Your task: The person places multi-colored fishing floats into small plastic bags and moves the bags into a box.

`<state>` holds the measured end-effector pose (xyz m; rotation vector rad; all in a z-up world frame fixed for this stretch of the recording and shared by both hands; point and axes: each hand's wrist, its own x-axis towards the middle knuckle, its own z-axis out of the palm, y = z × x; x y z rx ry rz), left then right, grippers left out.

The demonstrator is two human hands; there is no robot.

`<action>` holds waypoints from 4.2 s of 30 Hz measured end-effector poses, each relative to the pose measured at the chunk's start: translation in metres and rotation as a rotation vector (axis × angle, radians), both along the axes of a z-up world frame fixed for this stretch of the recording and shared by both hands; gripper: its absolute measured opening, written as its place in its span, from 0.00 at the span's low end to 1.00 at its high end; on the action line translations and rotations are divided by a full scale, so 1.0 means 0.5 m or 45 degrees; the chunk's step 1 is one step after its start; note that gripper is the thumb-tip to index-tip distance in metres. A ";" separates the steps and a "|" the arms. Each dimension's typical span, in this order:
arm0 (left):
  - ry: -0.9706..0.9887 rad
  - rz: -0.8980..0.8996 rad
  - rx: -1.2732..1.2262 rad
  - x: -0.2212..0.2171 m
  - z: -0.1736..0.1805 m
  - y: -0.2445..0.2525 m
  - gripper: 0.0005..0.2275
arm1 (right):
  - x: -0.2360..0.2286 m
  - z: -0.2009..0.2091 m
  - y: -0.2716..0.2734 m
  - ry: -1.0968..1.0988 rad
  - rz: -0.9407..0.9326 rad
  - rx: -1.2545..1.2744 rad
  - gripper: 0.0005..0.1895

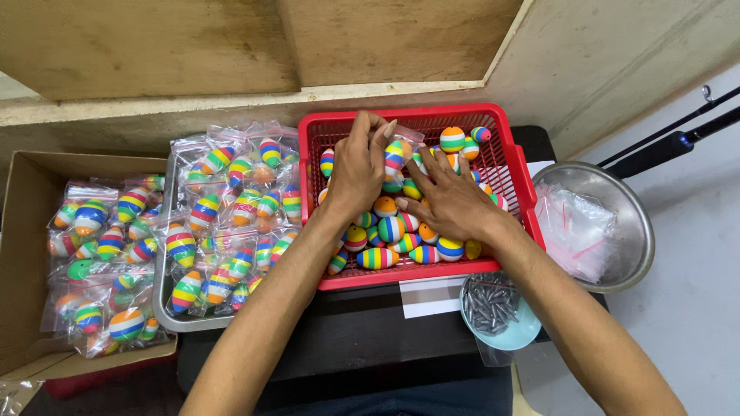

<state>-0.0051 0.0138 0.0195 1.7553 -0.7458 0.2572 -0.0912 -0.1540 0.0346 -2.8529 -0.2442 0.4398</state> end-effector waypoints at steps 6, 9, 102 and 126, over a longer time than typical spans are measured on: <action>-0.126 0.132 -0.051 -0.013 0.024 0.008 0.06 | 0.017 -0.026 -0.011 0.057 0.008 -0.031 0.47; -0.144 0.193 -0.074 -0.036 0.054 0.023 0.06 | 0.016 -0.027 -0.009 0.043 0.009 -0.033 0.45; -0.286 0.076 0.909 0.061 -0.133 -0.047 0.07 | -0.022 0.019 -0.088 -0.878 -0.037 0.692 0.10; -0.233 0.040 0.920 0.045 -0.109 -0.048 0.06 | -0.231 -0.044 -0.333 -0.181 -0.757 -0.030 0.24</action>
